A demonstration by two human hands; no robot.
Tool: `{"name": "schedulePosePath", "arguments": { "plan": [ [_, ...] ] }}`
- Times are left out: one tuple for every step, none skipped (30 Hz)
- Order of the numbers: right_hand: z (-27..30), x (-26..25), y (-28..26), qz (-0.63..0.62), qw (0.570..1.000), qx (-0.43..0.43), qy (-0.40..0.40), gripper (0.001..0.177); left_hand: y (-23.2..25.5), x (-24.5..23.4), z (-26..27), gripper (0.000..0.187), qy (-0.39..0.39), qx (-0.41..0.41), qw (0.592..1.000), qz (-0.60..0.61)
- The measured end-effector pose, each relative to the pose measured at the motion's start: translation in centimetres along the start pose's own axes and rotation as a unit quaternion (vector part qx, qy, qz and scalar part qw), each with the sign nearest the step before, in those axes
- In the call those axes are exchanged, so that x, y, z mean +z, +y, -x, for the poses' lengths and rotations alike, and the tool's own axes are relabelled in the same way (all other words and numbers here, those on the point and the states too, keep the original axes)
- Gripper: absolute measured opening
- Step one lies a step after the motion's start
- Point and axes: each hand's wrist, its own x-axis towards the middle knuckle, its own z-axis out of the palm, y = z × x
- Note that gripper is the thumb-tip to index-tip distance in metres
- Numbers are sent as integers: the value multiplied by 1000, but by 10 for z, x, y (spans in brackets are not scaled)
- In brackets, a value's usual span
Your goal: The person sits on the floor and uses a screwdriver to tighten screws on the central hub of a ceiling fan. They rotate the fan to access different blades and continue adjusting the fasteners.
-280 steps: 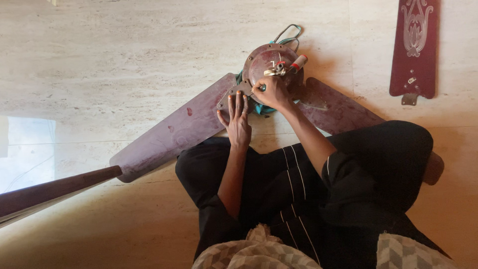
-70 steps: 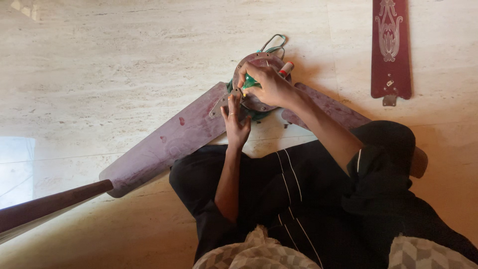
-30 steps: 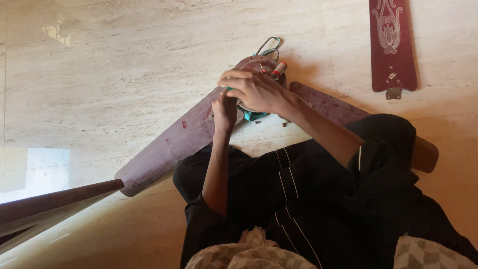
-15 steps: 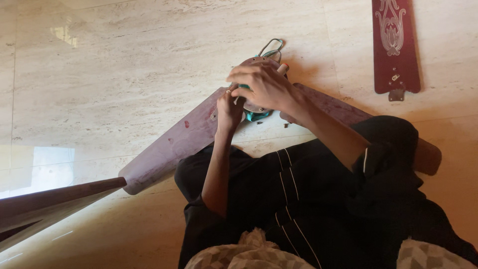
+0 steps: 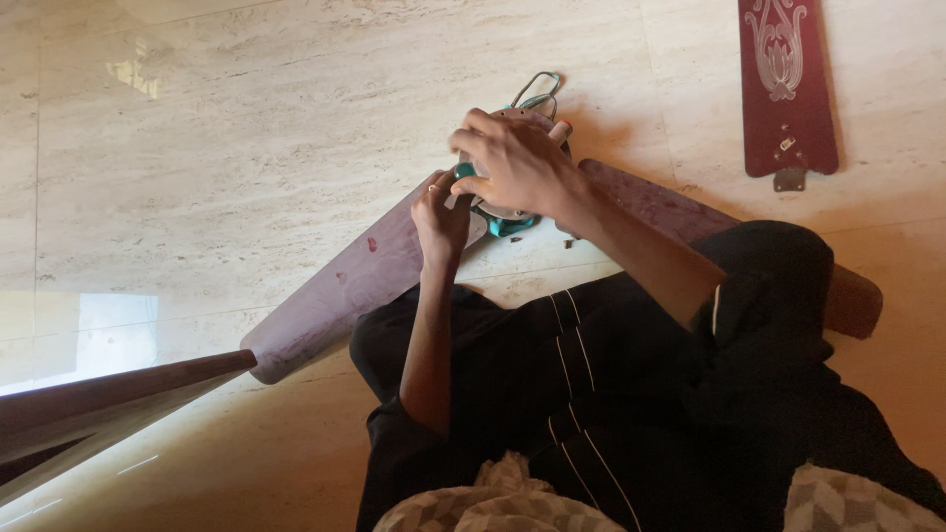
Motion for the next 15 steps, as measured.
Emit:
{"name": "schedulePosePath", "arguments": {
  "plan": [
    [0, 4, 3, -25, 999, -27, -8, 28, -2, 0, 0, 28, -12, -1, 1000, 4],
    [1, 9, 5, -50, 997, -55, -17, 22, -5, 0, -2, 24, -24, -2, 1000, 9],
    [1, 12, 8, -73, 994, -83, -23, 26, -6, 1, -4, 21, -35, -1, 999, 14],
    [0, 16, 9, -63, 995, -80, -17, 29, -6, 1, -5, 23, -32, -6, 999, 25],
    [1, 20, 10, -52, 996, -74, -11, 33, -5, 2, -4, 25, -30, -12, 999, 37],
    [2, 21, 11, -42, 997, -68, -5, 36, -3, 3, -3, 27, -29, -18, 998, 49],
    [3, 22, 10, -22, 998, -51, 2, 29, 0, 4, -1, 34, -13, 21, 999, 45],
    [4, 22, 8, -3, 999, -35, 10, 26, 3, 4, 0, 41, 2, 60, 997, 41],
    [3, 20, 6, 17, 1000, -19, 17, 30, 6, 4, 1, 48, 19, 99, 994, 37],
    [1, 18, 3, 39, 999, 10, -21, 33, 10, 4, 1, 49, 29, 86, 995, 38],
    [0, 16, 0, 60, 996, 41, -58, 40, 12, 4, 1, 49, 37, 72, 996, 39],
    [0, 14, -2, 82, 990, 72, -95, 49, 13, 3, 2, 49, 46, 59, 996, 40],
    [0, 13, -4, 89, 991, 64, -78, 53, 13, 3, 2, 44, 43, 58, 997, 28],
    [0, 13, -4, 96, 992, 56, -62, 56, 11, 4, 2, 39, 41, 57, 997, 16],
    [1, 14, -4, 103, 993, 48, -46, 60, 7, 4, 2, 34, 39, 56, 998, 3]
  ]
}}
